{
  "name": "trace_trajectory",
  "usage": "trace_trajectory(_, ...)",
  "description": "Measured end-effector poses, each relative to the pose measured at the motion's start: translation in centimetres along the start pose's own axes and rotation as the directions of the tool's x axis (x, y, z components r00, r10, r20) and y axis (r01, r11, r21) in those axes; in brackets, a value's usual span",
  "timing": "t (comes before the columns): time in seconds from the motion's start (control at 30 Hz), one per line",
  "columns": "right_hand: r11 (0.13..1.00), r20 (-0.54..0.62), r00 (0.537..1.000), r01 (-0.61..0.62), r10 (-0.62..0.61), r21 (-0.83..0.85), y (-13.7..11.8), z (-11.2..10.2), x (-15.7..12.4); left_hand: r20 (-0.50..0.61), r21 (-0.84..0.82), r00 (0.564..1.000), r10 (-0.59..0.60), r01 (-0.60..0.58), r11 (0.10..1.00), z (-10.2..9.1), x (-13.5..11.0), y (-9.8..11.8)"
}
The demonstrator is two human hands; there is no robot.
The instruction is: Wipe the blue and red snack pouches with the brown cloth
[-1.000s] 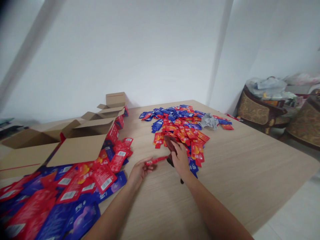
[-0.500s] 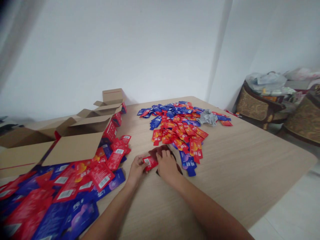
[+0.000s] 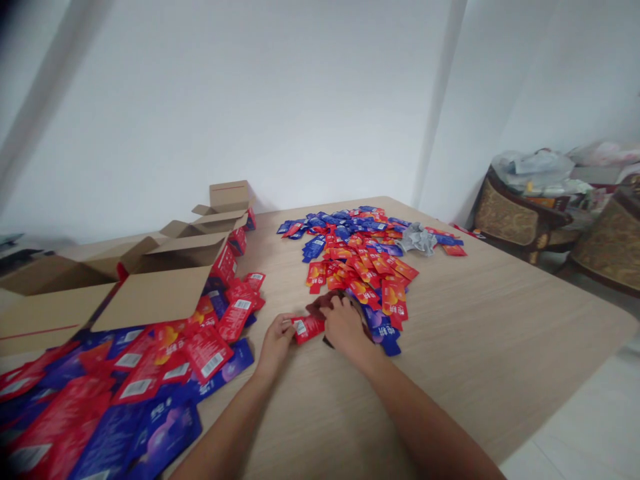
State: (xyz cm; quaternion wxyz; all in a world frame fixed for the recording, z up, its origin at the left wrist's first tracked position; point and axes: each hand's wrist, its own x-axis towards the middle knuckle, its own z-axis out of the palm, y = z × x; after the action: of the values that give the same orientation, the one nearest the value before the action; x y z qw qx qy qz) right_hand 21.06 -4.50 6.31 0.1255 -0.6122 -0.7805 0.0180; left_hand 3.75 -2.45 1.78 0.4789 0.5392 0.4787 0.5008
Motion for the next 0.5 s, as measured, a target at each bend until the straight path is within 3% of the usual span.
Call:
trace_trajectory(0.1,0.998,-0.038,0.997,-0.067,0.066,-0.014,1.4,-0.2,0.0,0.022,0.066,1.000,0.009,-0.011,0.998,0.1,-0.2,0.2)
trace_trajectory(0.2,0.997,-0.117,0.991,0.069,-0.063,0.046,-0.8,0.1,-1.0,0.021,0.132,0.993,0.112,-0.114,0.985,0.3,-0.2,0.5)
trace_trajectory(0.3,0.982,-0.107,0.980,0.173,-0.165,0.071,-2.9,0.5,-1.2,-0.024,0.124,0.982,0.189,-0.185,0.975,0.4,-0.1,0.6)
trace_trajectory(0.43,1.000,-0.033,0.999,0.024,-0.023,0.018,-0.5,0.5,0.0,-0.037,0.008,0.999,-0.020,0.020,1.000,0.4,-0.1,0.3)
trace_trajectory(0.5,0.999,-0.043,0.998,-0.053,0.053,0.004,1.0,0.3,0.2,-0.081,-0.044,0.994,-0.072,0.068,0.997,0.4,0.1,0.2)
